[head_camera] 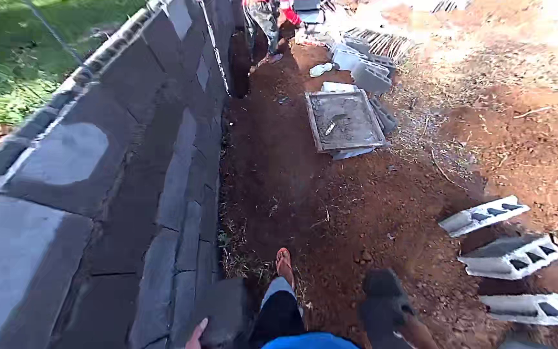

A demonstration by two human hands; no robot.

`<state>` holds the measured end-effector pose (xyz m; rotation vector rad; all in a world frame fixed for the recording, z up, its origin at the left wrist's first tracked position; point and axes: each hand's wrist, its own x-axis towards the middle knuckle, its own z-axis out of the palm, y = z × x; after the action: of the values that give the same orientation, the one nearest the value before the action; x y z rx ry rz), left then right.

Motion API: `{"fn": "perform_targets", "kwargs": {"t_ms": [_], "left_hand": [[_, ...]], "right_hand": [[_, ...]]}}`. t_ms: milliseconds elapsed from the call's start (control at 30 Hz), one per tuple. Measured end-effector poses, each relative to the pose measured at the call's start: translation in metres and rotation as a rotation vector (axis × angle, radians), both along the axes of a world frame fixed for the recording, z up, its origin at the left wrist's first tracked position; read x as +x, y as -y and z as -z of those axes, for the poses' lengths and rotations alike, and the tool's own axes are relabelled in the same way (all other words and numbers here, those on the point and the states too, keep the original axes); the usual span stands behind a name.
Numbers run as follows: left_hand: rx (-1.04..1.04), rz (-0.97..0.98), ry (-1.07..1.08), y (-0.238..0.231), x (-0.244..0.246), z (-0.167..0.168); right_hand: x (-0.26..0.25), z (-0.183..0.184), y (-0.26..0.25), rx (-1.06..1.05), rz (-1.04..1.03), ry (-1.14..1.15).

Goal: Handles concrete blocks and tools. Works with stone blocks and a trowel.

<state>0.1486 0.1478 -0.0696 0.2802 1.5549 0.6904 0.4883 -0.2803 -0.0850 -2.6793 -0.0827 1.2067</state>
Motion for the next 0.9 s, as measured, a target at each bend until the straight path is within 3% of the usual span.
{"fn": "perform_targets", "kwargs": {"t_ms": [67,267,400,600,733,900], "left_hand": [[0.01,0.052,-0.046,-0.036,0.06,-0.023],[0.071,0.231,0.017,-0.156,0.208,-0.055],[0.065,0.315,0.053,-0.225,0.307,-0.048],[-0.014,0.263,-0.045,-0.316,0.47,0.018],[-0.08,0.263,-0.12,-0.367,0.597,0.089],[-0.165,0.318,-0.232,-0.406,0.728,0.169]], "right_hand": [[0.055,0.035,-0.015,-0.017,0.092,-0.064],[0.202,0.022,-0.134,0.149,0.451,-0.053],[0.279,0.056,-0.19,0.309,0.71,-0.023],[0.419,0.179,-0.259,0.377,0.88,-0.009],[0.513,0.267,-0.265,0.316,0.88,-0.084],[0.564,0.35,-0.241,0.138,0.821,-0.153]]}}
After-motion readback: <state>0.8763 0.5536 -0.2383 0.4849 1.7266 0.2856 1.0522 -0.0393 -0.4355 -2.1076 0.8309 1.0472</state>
